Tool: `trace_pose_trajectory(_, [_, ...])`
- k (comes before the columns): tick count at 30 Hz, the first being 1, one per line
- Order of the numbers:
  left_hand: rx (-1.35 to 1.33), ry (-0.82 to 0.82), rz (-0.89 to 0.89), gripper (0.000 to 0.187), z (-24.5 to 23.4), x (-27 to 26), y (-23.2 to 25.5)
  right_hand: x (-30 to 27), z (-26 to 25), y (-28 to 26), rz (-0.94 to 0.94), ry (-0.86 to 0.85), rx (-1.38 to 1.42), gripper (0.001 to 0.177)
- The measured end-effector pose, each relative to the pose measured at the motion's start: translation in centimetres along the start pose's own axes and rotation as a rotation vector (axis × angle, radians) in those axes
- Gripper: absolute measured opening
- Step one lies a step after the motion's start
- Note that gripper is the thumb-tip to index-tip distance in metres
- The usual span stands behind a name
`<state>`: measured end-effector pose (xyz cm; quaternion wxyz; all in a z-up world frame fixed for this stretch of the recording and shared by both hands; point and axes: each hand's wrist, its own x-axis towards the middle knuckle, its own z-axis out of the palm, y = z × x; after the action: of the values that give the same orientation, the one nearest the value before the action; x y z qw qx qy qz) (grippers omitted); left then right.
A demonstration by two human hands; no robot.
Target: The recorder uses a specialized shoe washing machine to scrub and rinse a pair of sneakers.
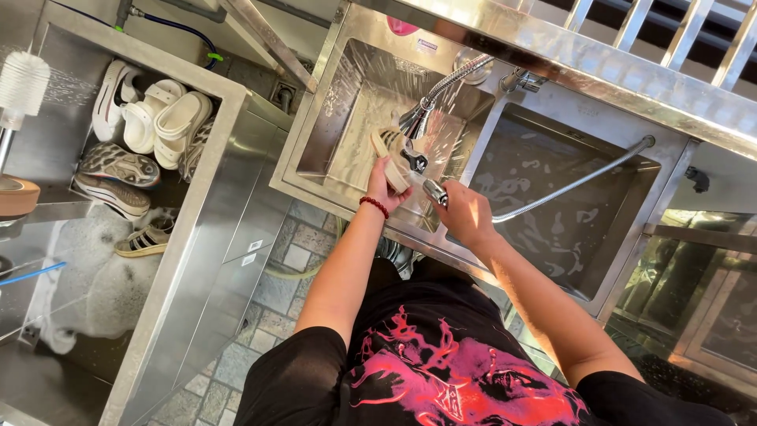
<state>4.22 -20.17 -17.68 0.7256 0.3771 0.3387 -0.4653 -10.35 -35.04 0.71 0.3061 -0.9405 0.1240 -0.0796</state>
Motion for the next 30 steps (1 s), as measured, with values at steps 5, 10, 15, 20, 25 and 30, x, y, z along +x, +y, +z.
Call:
trace_pose_trajectory(5, [-0.036, -0.001, -0.002, 0.069, -0.2, 0.0, -0.3, 0.2, 0.4, 0.2, 0.003, 0.003, -0.003, 0.028])
trace_pose_trajectory(10, [0.001, 0.003, 0.004, 0.075, 0.1, -0.7, 0.0, 0.5, 1.3, 0.6, -0.011, 0.010, -0.050, 0.029])
trace_pose_trajectory(15, [0.171, 0.113, 0.137, 0.101, 0.3, -1.5, 0.2, 0.7, 2.1, 0.8, -0.004, 0.020, -0.049, 0.029])
trace_pose_trajectory(20, [0.206, 0.115, 0.252, 0.108, -0.5, 0.6, 0.2, 1.2, 3.3, 1.6, 0.068, -0.022, -0.045, 0.028])
trace_pose_trajectory(25, [0.143, 0.082, 0.316, 0.100, -1.6, 5.8, 0.7, 1.5, 4.4, 2.6, 0.069, 0.027, -0.041, 0.030])
trace_pose_trajectory(30, [0.027, 0.147, 0.363, 0.086, -3.6, 10.7, 0.1, 1.6, 5.1, 3.0, 0.111, 0.077, -0.030, 0.029])
